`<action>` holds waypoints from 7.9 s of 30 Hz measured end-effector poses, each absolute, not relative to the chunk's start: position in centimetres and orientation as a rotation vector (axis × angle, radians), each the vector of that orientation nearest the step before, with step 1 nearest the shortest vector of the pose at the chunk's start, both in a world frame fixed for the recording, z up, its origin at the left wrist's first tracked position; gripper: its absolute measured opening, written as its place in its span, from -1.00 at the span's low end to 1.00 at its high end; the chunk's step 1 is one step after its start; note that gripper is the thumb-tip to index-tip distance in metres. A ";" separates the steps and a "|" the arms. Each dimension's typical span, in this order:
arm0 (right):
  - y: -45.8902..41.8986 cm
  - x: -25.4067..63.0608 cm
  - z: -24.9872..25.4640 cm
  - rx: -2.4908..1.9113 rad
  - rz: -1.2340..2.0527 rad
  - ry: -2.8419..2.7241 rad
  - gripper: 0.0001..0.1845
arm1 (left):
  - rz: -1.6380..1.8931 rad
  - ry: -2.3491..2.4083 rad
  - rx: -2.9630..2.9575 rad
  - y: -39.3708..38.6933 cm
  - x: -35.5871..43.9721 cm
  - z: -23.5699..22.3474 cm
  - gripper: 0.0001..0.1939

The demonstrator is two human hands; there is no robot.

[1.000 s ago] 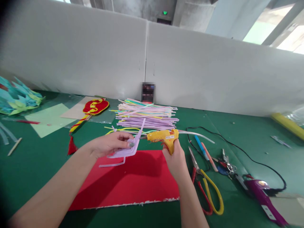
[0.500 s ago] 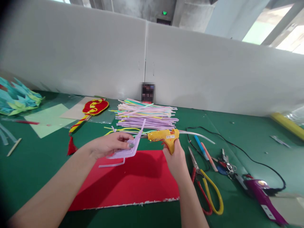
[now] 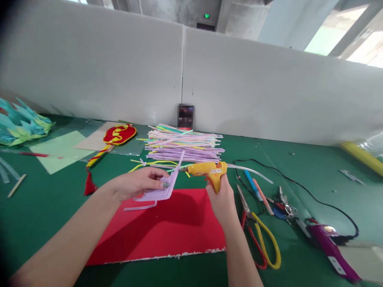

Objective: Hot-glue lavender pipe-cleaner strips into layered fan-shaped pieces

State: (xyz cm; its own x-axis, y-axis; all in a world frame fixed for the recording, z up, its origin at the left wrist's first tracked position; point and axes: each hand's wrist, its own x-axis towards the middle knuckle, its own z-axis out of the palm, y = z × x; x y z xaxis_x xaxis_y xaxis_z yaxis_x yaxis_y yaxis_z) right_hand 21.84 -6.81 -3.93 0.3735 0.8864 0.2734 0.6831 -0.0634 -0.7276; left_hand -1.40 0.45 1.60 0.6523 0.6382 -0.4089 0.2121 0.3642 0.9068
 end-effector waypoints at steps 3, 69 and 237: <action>-6.8 21.8 -3.8 -1.828 0.313 -1.361 -0.77 | 0.324 0.833 1.197 0.4 -1.4 1.6 -0.75; -6.1 15.2 -4.5 -1.255 1.336 -1.149 -0.81 | 0.726 1.101 1.484 1.2 -3.0 3.1 -0.69; -6.6 15.4 -2.8 -1.150 1.088 -0.765 -0.71 | 0.665 1.202 1.890 -1.0 0.8 2.2 -0.81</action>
